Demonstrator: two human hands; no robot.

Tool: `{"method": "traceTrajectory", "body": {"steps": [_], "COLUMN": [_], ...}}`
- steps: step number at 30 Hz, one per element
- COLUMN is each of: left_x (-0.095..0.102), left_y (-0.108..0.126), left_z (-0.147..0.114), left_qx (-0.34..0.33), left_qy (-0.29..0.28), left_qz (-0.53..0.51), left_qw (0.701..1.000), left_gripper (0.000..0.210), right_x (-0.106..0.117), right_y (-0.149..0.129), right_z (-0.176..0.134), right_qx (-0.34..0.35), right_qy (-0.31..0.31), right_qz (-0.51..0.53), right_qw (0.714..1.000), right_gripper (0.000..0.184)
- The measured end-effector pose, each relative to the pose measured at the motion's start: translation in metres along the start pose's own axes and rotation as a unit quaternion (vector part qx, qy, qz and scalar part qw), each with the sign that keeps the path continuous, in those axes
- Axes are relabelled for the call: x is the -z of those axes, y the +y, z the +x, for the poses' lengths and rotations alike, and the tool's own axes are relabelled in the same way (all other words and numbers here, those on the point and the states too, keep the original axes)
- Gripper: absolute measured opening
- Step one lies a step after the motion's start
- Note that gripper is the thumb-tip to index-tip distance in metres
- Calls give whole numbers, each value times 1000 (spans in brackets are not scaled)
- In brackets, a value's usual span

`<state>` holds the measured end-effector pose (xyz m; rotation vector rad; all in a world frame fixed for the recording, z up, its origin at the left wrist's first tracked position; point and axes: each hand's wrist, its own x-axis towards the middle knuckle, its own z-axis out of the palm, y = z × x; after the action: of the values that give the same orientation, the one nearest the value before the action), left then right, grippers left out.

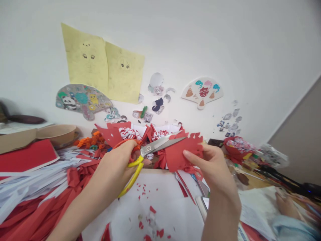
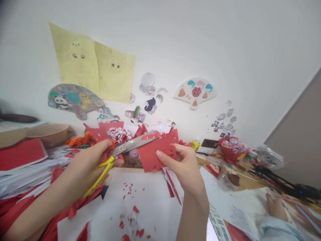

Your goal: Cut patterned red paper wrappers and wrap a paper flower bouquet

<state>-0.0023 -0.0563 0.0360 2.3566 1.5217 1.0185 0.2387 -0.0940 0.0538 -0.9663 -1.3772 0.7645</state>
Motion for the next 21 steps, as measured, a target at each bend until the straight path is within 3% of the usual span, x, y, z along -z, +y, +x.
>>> {"method": "traceTrajectory", "body": {"steps": [4, 9, 17, 21], "left_x": [0, 1, -9, -17], "left_y": [0, 4, 4, -1], "left_z": [2, 1, 7, 15], "left_qx": [-1, 11, 20, 10], "left_qy": [-4, -7, 0, -3], "left_qz": [24, 10, -52, -46], "left_qw": [1000, 1000, 998, 999], "left_gripper": [21, 29, 31, 29], "right_x": [-4, -17, -33, -30], "right_y": [-1, -2, 15, 22], "right_z": [-1, 0, 16, 21], "right_qx": [-20, 6, 30, 11], "right_qy": [-30, 9, -2, -101], "right_qz": [-19, -31, -48, -203], "right_qw": [999, 999, 998, 974], "right_gripper": [17, 18, 16, 18]}}
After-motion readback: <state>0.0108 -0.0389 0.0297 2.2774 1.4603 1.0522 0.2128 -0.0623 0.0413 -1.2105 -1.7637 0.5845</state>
